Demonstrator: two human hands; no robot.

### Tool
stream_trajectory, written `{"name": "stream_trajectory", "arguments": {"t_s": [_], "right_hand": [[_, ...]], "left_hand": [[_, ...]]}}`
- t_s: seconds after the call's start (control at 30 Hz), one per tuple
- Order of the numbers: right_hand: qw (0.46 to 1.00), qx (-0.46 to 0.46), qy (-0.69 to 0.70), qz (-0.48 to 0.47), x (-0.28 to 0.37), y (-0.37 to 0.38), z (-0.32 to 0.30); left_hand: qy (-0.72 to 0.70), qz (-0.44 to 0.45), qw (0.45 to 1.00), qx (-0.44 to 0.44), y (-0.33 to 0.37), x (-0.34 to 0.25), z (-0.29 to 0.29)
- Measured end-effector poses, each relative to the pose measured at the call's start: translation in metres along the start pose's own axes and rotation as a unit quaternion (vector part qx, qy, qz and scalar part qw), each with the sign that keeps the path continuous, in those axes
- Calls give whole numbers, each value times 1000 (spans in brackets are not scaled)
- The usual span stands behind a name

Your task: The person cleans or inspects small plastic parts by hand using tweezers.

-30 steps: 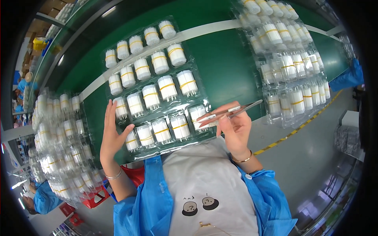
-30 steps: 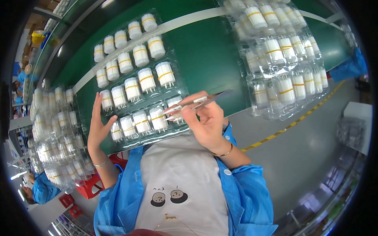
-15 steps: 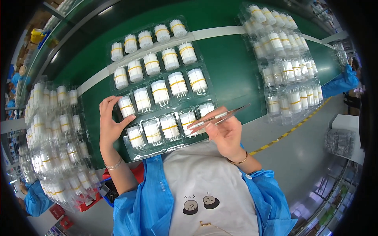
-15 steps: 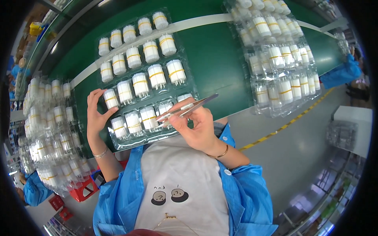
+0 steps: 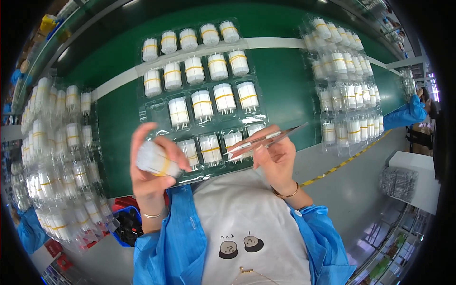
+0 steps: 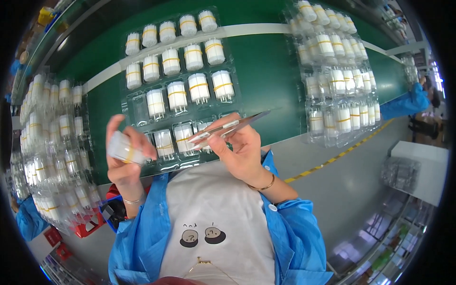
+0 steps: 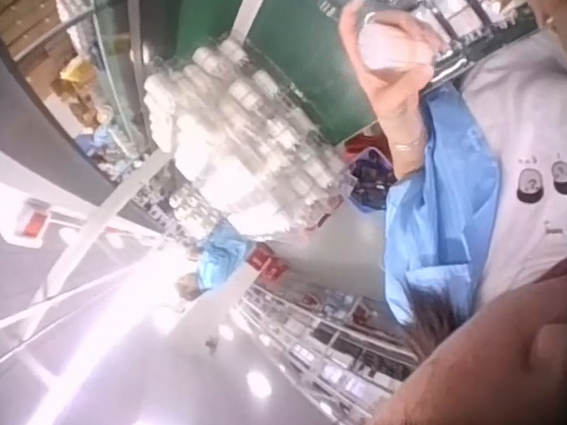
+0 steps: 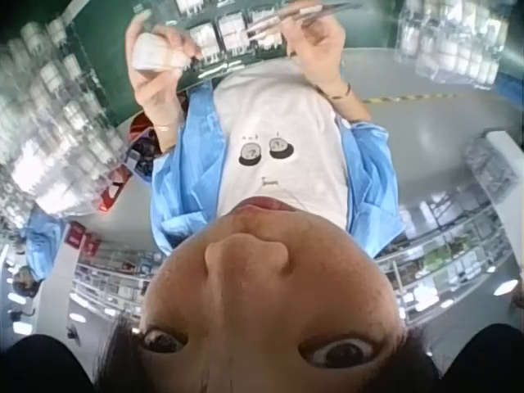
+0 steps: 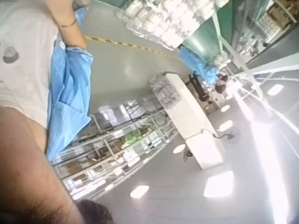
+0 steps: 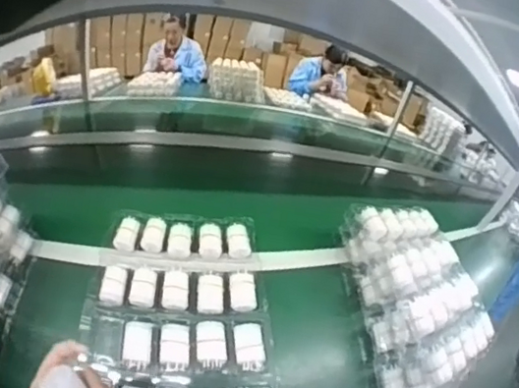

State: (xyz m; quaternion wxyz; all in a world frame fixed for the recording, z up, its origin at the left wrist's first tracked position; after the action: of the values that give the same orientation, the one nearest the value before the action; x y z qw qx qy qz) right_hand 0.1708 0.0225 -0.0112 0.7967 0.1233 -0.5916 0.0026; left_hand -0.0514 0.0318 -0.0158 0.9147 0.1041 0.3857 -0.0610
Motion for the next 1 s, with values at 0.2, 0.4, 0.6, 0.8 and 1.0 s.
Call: {"name": "stream_trajectory", "arguments": {"t_s": [0.2, 0.4, 0.6, 0.8, 1.0], "right_hand": [[999, 44, 11, 16, 17, 6, 10], [993, 78, -84, -18, 28, 4, 14], [979, 158, -79, -97, 37, 7, 45], [966, 193, -96, -144, 34, 4, 57], [987, 126, 11, -99, 26, -3, 51]], "left_hand": [[-17, -99, 995, -15, -7, 25, 13], [241, -1, 955, 173, 8, 18, 28], [294, 14, 944, 149, 0, 15, 36], [420, 64, 891, 157, -8, 11, 39], [452, 129, 873, 134, -6, 8, 45]]}}
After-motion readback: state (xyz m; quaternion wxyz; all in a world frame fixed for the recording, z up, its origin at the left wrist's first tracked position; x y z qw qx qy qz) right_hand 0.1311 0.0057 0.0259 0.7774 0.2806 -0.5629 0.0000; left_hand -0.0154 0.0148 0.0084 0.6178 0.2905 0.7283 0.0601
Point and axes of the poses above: each hand's wrist, its own y-axis towards the middle knuckle, its own z-axis out of the palm, x = y × z, the point moved 4 cm from there along y, towards the middle knuckle, and after that the axes turned 2 degrees about -y, right-handed, at the moved point
